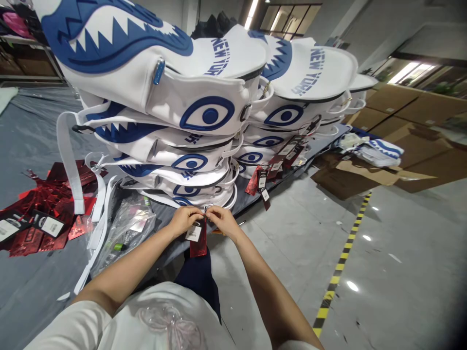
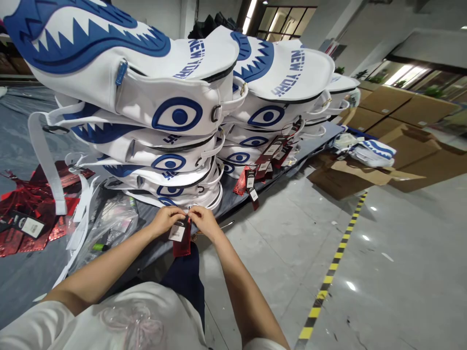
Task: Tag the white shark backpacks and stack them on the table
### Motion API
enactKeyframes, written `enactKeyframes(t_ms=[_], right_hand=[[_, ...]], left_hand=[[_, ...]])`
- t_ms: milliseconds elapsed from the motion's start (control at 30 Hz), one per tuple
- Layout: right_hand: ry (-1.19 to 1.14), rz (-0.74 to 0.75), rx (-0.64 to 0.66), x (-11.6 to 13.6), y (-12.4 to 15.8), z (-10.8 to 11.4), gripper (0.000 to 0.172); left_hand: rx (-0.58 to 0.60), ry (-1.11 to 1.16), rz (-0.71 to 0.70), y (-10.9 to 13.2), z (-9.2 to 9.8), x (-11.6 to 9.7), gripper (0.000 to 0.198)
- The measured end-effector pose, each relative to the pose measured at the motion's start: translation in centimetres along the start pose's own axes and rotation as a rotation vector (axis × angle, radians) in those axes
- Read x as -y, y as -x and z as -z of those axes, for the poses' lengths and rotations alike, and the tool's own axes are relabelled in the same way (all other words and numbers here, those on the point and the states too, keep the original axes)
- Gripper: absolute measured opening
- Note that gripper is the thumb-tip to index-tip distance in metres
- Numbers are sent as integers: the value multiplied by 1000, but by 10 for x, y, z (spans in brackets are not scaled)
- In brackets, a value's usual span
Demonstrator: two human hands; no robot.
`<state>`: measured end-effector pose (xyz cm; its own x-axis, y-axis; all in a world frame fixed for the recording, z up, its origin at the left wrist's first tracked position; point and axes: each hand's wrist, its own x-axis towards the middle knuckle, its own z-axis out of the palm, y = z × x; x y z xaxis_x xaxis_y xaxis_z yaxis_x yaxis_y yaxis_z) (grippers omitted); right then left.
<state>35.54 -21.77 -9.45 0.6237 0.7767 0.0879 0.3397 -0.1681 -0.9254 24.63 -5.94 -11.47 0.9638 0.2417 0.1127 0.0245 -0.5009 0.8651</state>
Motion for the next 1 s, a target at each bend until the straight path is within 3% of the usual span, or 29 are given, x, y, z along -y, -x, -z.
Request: enactKeyframes(t_ms=[333, 1000], right_hand=[[276, 133, 27, 2, 5, -1, 15], [616, 137, 97, 5, 4, -14, 19]], left_hand=[[60, -166, -12, -1, -3, -3, 19], [164, -463, 120, -7, 1, -23, 9]])
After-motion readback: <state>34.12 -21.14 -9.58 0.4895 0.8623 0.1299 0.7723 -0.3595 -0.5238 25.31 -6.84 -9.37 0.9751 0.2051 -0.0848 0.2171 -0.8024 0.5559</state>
